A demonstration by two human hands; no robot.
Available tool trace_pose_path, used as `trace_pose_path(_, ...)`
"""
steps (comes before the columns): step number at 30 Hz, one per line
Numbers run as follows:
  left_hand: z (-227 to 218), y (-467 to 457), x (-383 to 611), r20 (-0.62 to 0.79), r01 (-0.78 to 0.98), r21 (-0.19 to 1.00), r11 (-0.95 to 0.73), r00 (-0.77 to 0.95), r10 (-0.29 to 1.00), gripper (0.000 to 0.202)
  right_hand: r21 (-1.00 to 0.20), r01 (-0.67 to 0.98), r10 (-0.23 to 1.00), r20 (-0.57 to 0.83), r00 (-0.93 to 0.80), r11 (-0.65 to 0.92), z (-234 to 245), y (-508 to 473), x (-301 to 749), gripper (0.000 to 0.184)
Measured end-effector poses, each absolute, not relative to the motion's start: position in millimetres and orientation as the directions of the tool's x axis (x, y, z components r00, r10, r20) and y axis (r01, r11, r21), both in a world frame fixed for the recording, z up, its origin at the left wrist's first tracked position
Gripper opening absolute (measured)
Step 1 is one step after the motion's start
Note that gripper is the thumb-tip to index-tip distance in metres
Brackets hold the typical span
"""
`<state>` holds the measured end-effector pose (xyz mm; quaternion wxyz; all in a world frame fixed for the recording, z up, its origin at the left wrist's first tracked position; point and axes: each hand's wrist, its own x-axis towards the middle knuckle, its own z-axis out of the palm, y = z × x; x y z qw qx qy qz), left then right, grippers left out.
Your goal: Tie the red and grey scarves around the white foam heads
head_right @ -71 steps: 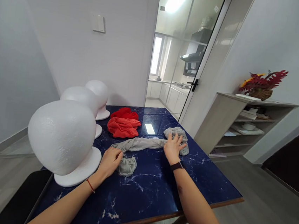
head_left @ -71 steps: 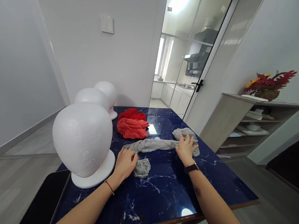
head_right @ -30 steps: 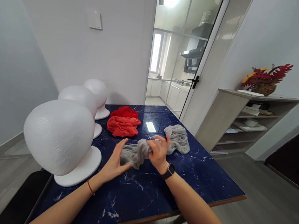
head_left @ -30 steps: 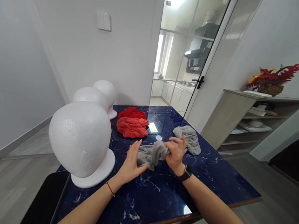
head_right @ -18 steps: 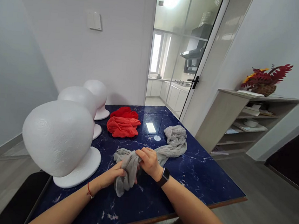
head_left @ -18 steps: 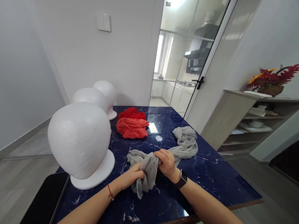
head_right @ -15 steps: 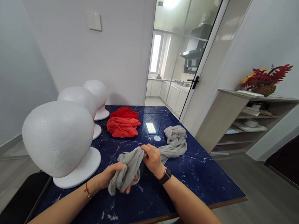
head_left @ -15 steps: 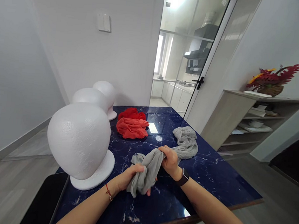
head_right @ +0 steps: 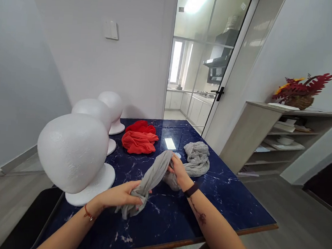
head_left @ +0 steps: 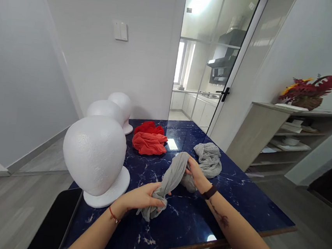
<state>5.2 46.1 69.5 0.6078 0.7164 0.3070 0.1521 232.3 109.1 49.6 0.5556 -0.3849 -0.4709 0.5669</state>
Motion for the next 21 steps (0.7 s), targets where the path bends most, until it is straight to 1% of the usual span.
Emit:
trace_pose_path(2,77,27,4,-0.079,0.385,0.886,-0.258,0.676,0.733,0.028,-0.945,-0.327,0.982,0.044,-0.186,-0.019,54,110,241,0.041)
trace_pose_path(3,80,16,1,-0.041,0.447,0.839,-0.311,0.621,0.782,0.027,-0.935,-0.351,0.973,0.043,-0.228,-0.041,55,111,245,0.043)
trace_pose_path(4,81,5,-2,-0.008,0.497,0.803,-0.329,0.562,0.827,0.029,-0.925,-0.378,0.965,0.05,-0.257,-0.052,56,111,247,0.044)
trace_pose_path(7,77,-26,-23,0.05,0.567,0.762,-0.312,0.429,0.902,0.04,-0.883,-0.459,0.953,0.055,-0.298,-0.092,56,111,247,0.035)
trace_pose_path(9,67,-41,-45,0.039,0.609,0.745,-0.271,0.366,0.93,0.045,-0.844,-0.513,0.945,0.022,-0.325,-0.156,54,112,246,0.028)
trace_pose_path(12,48,-54,-84,-0.013,0.694,0.702,-0.161,0.238,0.971,0.057,-0.789,-0.565,0.936,-0.037,-0.35,-0.242,49,115,252,0.029)
trace_pose_path(13,43,-56,-95,-0.011,0.694,0.703,-0.153,0.226,0.974,0.058,-0.78,-0.571,0.938,-0.055,-0.342,-0.254,47,117,255,0.032)
trace_pose_path(15,37,-53,-111,0.064,0.649,0.745,-0.154,0.161,0.985,0.046,-0.774,-0.581,0.95,-0.083,-0.3,-0.251,43,121,263,0.036)
trace_pose_path(16,35,-48,-115,0.132,0.611,0.777,-0.154,0.08,0.988,0.042,-0.772,-0.588,0.957,-0.089,-0.277,-0.242,41,122,266,0.037)
trace_pose_path(17,34,-42,-117,0.207,0.575,0.805,-0.146,-0.041,0.978,0.043,-0.769,-0.596,0.962,-0.09,-0.259,-0.232,41,123,269,0.038)
trace_pose_path(19,34,-25,-116,0.315,0.536,0.838,-0.097,-0.333,0.889,0.059,-0.766,-0.607,0.967,-0.074,-0.246,-0.213,41,124,271,0.035)
trace_pose_path(20,33,-16,-115,0.342,0.525,0.849,-0.064,-0.453,0.823,0.071,-0.769,-0.604,0.966,-0.062,-0.25,-0.206,41,124,271,0.032)
trace_pose_path(21,32,-7,-113,0.357,0.517,0.855,-0.036,-0.536,0.765,0.083,-0.779,-0.593,0.964,-0.052,-0.261,-0.203,42,123,269,0.03)
